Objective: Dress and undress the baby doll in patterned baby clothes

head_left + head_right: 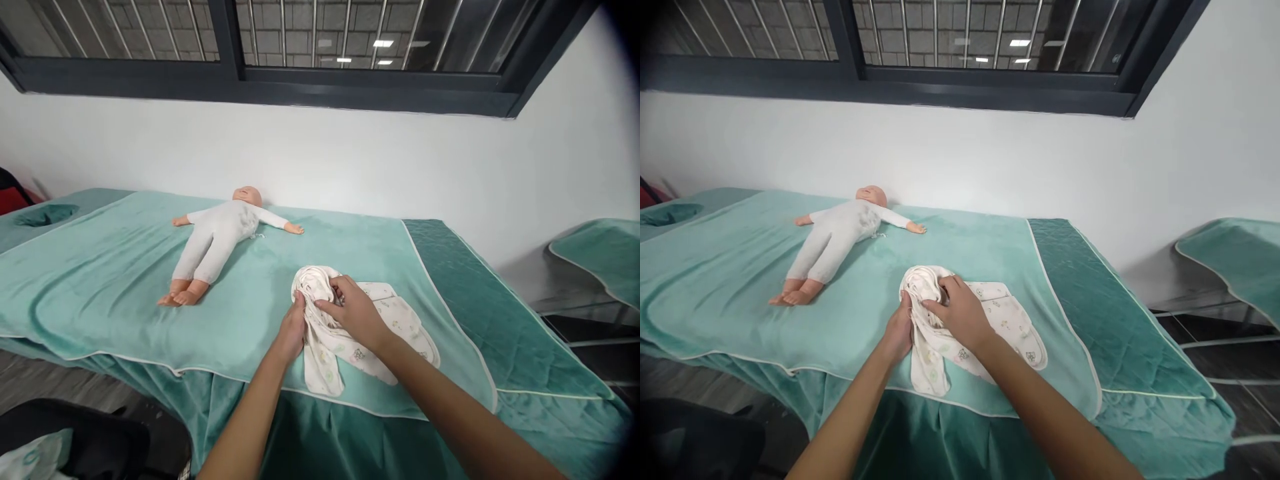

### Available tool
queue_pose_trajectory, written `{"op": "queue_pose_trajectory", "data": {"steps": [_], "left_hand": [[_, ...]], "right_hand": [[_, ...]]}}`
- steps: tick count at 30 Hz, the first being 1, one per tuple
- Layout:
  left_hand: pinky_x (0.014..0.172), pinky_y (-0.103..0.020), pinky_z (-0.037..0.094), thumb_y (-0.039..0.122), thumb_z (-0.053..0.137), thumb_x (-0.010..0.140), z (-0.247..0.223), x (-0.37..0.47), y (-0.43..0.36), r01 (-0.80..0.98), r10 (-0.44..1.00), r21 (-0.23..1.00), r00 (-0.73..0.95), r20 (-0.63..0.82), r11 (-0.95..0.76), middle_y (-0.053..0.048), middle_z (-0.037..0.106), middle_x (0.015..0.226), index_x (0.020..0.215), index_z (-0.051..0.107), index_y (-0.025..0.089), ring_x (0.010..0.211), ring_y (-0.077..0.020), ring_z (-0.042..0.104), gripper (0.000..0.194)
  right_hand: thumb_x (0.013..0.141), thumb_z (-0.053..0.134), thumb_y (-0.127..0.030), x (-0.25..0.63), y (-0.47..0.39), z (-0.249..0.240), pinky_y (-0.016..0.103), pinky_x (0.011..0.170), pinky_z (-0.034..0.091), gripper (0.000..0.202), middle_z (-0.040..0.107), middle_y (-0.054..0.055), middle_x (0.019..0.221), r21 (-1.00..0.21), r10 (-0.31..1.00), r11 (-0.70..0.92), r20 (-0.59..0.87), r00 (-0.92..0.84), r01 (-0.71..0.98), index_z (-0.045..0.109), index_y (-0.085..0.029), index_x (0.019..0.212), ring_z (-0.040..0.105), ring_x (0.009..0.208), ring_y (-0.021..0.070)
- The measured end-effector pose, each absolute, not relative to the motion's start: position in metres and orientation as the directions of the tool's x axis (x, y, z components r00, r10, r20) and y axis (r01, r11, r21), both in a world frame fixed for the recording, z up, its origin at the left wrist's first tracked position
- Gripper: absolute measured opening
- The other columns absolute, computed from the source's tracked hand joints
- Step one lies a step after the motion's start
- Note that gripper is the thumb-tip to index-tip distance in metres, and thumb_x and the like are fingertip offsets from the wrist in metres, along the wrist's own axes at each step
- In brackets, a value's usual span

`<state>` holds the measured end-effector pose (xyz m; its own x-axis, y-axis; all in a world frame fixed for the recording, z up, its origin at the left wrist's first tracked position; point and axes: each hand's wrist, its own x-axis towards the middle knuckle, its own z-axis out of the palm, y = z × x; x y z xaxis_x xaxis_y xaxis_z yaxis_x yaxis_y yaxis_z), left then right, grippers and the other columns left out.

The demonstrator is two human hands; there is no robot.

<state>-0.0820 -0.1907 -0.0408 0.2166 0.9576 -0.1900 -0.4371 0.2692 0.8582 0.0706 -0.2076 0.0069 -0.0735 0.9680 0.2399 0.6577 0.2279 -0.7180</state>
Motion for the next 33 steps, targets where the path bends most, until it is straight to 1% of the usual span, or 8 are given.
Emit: {"op": "queue_pose_trajectory", "data": {"steps": [6,11,14,18,22,27,30,33], "left_hand": [[0.116,-0.041,0.034,0.063,0.049,0.090,-0.048,-0.079,-0.186,-0.631,0.957,0.726,0.257,-0.136,0.273,-0.012,0.063,0.134,0.131,0.062,0.016,0.132,-0.0282,0.052,0.064],[0.114,-0.041,0.037,0.060,0.049,0.091,-0.051,-0.079,-0.182,-0.706,0.947,0.643,0.302,-0.109,0.298,-0.014,0.061,0.136,0.134,0.059,0.016,0.130,-0.0288,0.054,0.062],[0.111,-0.041,0.041,0.056,0.053,0.091,-0.051,-0.080,-0.182,-0.698,0.955,0.656,0.265,-0.134,0.286,-0.013,0.065,0.131,0.133,0.060,0.016,0.125,-0.0284,0.059,0.058],[0.107,-0.039,0.045,0.050,0.057,0.091,-0.047,-0.081,-0.185,-0.675,0.958,0.687,0.259,-0.122,0.270,-0.013,0.069,0.123,0.130,0.062,0.015,0.117,-0.0268,0.064,0.052],[0.106,-0.038,0.046,0.050,0.056,0.091,-0.045,-0.081,-0.186,-0.675,0.958,0.687,0.264,-0.116,0.269,-0.013,0.070,0.120,0.127,0.063,0.014,0.116,-0.0266,0.064,0.051],[0.108,-0.041,0.044,0.052,0.056,0.091,-0.050,-0.080,-0.182,-0.713,0.963,0.651,0.244,-0.117,0.260,-0.013,0.070,0.121,0.128,0.062,0.015,0.118,-0.0280,0.063,0.053],[0.111,-0.043,0.041,0.053,0.056,0.090,-0.052,-0.081,-0.180,-0.731,0.958,0.622,0.257,-0.128,0.279,-0.012,0.068,0.125,0.133,0.059,0.017,0.122,-0.0289,0.061,0.056],[0.114,-0.045,0.038,0.057,0.055,0.089,-0.052,-0.082,-0.180,-0.752,0.952,0.584,0.266,-0.155,0.305,-0.013,0.066,0.130,0.135,0.058,0.017,0.127,-0.0301,0.057,0.060]], "right_hand": [[0.088,0.052,-0.030,0.089,-0.184,0.016,0.031,0.073,0.042,0.014,0.062,0.001,0.094,-0.605,0.927,0.206,0.373,0.044,0.769,0.059,-0.024,0.098,0.057,0.083,0.0181],[0.091,0.046,-0.015,0.101,-0.188,0.021,0.039,0.088,0.040,0.029,0.059,0.010,0.123,-0.260,0.803,0.195,0.596,-0.002,0.946,0.062,-0.021,0.116,0.053,0.107,0.0266],[0.095,0.046,-0.019,0.084,-0.200,0.021,0.042,0.091,0.038,0.030,0.059,0.010,0.126,-0.083,0.796,0.321,0.563,-0.221,0.943,0.060,-0.021,0.121,0.050,0.111,0.0275],[0.092,0.059,-0.039,0.059,-0.207,0.020,0.040,0.085,0.038,0.030,0.062,0.008,0.114,-0.090,0.828,0.391,0.469,-0.307,0.916,0.059,-0.022,0.117,0.051,0.102,0.0260],[0.085,0.065,-0.025,0.055,-0.201,0.026,0.039,0.080,0.038,0.009,0.061,0.004,0.098,-0.049,0.840,0.396,0.422,-0.340,0.917,0.061,-0.022,0.093,0.051,0.094,0.0246],[0.082,0.063,-0.019,0.077,-0.197,0.050,0.037,0.082,0.040,0.008,0.060,0.004,0.098,-0.259,0.806,0.438,0.537,-0.249,0.861,0.061,-0.022,0.089,0.053,0.092,0.0221],[0.084,0.062,-0.022,0.095,-0.197,0.068,0.035,0.084,0.043,0.005,0.059,0.003,0.095,-0.526,0.773,0.446,0.635,-0.015,0.724,0.060,-0.021,0.089,0.055,0.092,0.0199],[0.085,0.063,-0.034,0.117,-0.195,0.087,0.030,0.075,0.046,0.017,0.058,-0.001,0.087,-0.792,0.739,0.423,0.583,0.339,0.439,0.057,-0.021,0.094,0.056,0.081,0.0156]]}}
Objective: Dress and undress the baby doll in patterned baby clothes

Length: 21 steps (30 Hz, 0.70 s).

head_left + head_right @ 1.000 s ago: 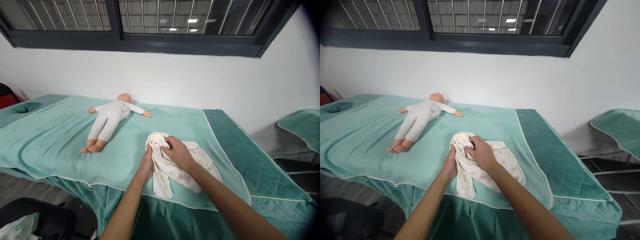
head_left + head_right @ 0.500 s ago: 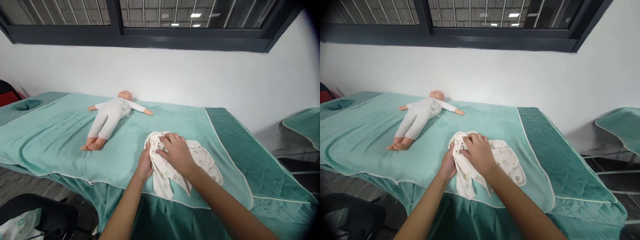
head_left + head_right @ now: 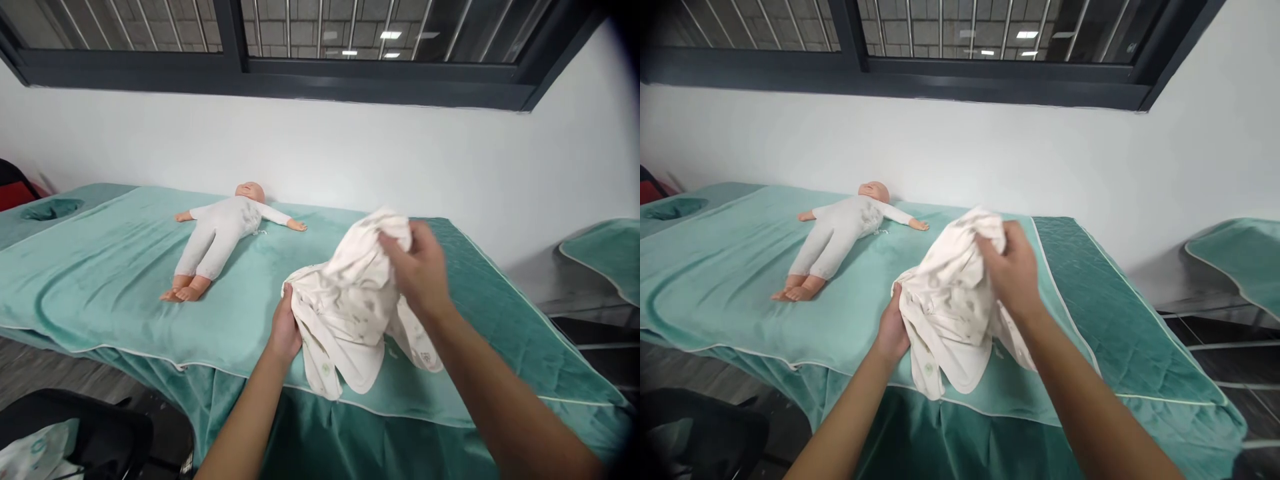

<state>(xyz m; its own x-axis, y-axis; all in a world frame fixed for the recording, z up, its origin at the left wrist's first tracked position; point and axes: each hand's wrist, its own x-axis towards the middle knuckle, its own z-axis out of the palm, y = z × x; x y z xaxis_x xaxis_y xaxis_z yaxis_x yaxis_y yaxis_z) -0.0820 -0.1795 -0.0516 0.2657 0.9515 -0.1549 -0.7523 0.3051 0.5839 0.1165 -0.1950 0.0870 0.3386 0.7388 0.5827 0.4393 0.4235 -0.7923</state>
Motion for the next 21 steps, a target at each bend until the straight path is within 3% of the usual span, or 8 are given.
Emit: {"op": "queue_pose_trajectory", "data": {"steps": [3,5,8,10,13,16,18,21], "left_hand": [[0.115,-0.045,0.037,0.060,0.053,0.089,-0.050,-0.083,-0.180,-0.758,0.944,0.563,0.279,-0.177,0.330,-0.013,0.063,0.134,0.134,0.059,0.016,0.130,-0.0315,0.054,0.063],[0.116,-0.045,0.036,0.060,0.054,0.088,-0.048,-0.083,-0.181,-0.759,0.945,0.563,0.270,-0.183,0.327,-0.014,0.062,0.134,0.133,0.059,0.016,0.131,-0.0318,0.053,0.063],[0.116,-0.045,0.036,0.060,0.054,0.088,-0.048,-0.083,-0.181,-0.765,0.951,0.566,0.238,-0.196,0.308,-0.014,0.063,0.134,0.133,0.060,0.016,0.131,-0.0316,0.053,0.063],[0.115,-0.045,0.037,0.060,0.054,0.088,-0.048,-0.083,-0.181,-0.767,0.951,0.562,0.235,-0.203,0.309,-0.014,0.063,0.133,0.132,0.060,0.015,0.131,-0.0314,0.053,0.063],[0.115,-0.045,0.038,0.060,0.054,0.088,-0.048,-0.083,-0.181,-0.763,0.949,0.566,0.228,-0.218,0.313,-0.014,0.064,0.132,0.131,0.061,0.015,0.130,-0.0310,0.054,0.062],[0.114,-0.044,0.039,0.060,0.053,0.088,-0.044,-0.082,-0.181,-0.748,0.945,0.580,0.216,-0.248,0.323,-0.014,0.065,0.131,0.131,0.061,0.015,0.128,-0.0308,0.056,0.062],[0.114,-0.045,0.039,0.061,0.052,0.089,-0.040,-0.082,-0.182,-0.736,0.935,0.579,0.237,-0.264,0.350,-0.014,0.065,0.130,0.132,0.060,0.015,0.128,-0.0309,0.056,0.064],[0.113,-0.046,0.040,0.061,0.050,0.089,-0.037,-0.081,-0.182,-0.726,0.928,0.581,0.248,-0.277,0.367,-0.014,0.066,0.129,0.134,0.058,0.015,0.127,-0.0312,0.057,0.065]], "right_hand": [[0.083,0.064,-0.036,0.144,-0.192,0.103,0.028,0.069,0.048,0.023,0.055,-0.003,0.085,-0.866,0.669,0.492,0.445,0.594,0.095,0.050,-0.021,0.093,0.057,0.076,0.0129],[0.081,0.066,-0.031,0.167,-0.193,0.109,0.028,0.070,0.048,0.023,0.054,-0.003,0.085,-0.841,0.600,0.539,0.424,0.679,0.049,0.047,-0.022,0.091,0.057,0.076,0.0129],[0.079,0.068,-0.031,0.204,-0.203,0.101,0.032,0.077,0.050,0.029,0.057,0.000,0.090,-0.805,0.418,0.488,0.555,0.719,0.337,0.051,-0.021,0.099,0.059,0.083,0.0151],[0.078,0.070,-0.030,0.227,-0.215,0.081,0.037,0.084,0.050,0.041,0.061,0.004,0.099,-0.724,0.387,0.313,0.688,0.614,0.615,0.054,-0.020,0.114,0.061,0.091,0.0190],[0.086,0.059,-0.028,0.251,-0.238,0.035,0.041,0.100,0.044,0.038,0.062,0.007,0.122,-0.533,0.653,0.135,0.682,0.330,0.835,0.058,-0.024,0.124,0.059,0.113,0.0243],[0.095,0.046,-0.034,0.264,-0.262,-0.010,0.043,0.104,0.043,0.036,0.058,0.006,0.134,-0.384,0.915,0.217,0.401,-0.049,0.898,0.057,-0.031,0.129,0.054,0.124,0.0254],[0.094,0.049,-0.045,0.267,-0.276,-0.027,0.048,0.103,0.043,0.045,0.051,0.004,0.144,-0.276,0.963,0.166,0.252,-0.095,0.947,0.049,-0.037,0.138,0.049,0.130,0.0291],[0.085,0.058,-0.059,0.267,-0.290,-0.032,0.050,0.099,0.046,0.070,0.041,0.005,0.153,-0.171,0.981,0.116,0.177,-0.085,0.978,0.033,-0.041,0.148,0.047,0.131,0.0337]]}}
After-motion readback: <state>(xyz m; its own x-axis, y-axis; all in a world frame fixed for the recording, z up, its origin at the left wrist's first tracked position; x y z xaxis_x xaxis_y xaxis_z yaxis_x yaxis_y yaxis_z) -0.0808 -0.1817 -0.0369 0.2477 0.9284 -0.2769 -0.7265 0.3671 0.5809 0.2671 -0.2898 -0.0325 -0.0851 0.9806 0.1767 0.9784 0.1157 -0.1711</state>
